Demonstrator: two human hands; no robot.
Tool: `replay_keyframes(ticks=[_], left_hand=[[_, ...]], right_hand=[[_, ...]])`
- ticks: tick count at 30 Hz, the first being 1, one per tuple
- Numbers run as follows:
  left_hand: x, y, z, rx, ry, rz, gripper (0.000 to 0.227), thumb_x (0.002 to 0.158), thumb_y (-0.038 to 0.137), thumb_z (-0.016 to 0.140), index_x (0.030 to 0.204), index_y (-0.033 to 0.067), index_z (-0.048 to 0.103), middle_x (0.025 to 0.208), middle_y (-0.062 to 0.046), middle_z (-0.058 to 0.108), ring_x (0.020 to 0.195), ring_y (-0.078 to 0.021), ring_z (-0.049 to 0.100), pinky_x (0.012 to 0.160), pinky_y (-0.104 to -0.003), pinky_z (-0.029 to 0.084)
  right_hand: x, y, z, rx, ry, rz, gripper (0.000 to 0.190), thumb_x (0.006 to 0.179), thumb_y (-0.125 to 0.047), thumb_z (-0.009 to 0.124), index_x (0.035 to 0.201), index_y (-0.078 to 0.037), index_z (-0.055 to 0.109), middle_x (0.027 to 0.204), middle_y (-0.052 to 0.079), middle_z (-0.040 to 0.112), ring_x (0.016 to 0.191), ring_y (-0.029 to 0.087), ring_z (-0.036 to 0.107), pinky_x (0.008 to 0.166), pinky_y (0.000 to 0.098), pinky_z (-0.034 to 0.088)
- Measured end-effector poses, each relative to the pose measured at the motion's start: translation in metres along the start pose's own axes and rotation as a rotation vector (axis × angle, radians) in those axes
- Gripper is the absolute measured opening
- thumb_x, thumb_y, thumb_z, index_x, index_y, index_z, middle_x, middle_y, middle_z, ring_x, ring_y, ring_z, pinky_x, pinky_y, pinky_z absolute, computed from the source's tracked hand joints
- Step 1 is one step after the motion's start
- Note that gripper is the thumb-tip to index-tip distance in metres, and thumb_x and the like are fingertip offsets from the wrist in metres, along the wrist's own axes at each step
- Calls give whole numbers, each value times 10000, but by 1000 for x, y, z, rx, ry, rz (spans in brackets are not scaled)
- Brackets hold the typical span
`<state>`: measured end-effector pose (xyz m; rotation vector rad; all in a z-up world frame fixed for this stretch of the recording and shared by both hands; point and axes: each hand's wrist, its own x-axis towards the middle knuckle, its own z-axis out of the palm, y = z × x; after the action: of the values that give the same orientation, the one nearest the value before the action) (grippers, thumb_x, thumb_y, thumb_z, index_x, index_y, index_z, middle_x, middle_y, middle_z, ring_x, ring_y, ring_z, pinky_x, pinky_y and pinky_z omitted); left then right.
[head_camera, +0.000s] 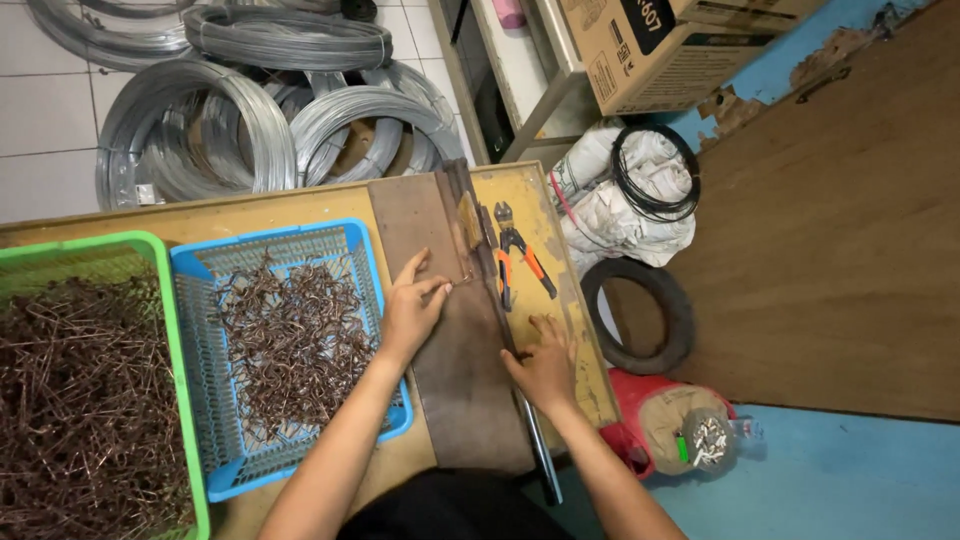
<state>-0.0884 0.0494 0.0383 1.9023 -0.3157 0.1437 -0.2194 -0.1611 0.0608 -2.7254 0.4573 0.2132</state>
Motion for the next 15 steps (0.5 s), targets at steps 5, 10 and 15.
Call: replay_keyframes(ticks=[5,10,15], left_hand=[[-3,-4,5,32,-109,-51,100,898,195,761,974,178,824,1327,-149,667,1184,-390,657,1005,-462,521],[-19,-15,15,-38,-236,-112,116,898,216,764,995,193,824,1084,-91,781,1081,-337,723,955,-424,548],[-29,8,-37,3,-170,-285,167,901,270,723,1044,252,809,866,-42,801,915,-252,766,848,-398,589]], right_hand=[[34,13,11,98,144,-85,482,835,-507,796,1068,-87,753,1434,142,559,1320,403,533,1137,578,351],[61,-12,15,565,135,-221,372,811,-320,879,1153,-215,775,1066,14,798,969,203,760,761,317,625],[75,-55,8,1016,-126,-81,312,888,-47,789,1188,9,724,1060,249,745,830,187,736,722,312,659]])
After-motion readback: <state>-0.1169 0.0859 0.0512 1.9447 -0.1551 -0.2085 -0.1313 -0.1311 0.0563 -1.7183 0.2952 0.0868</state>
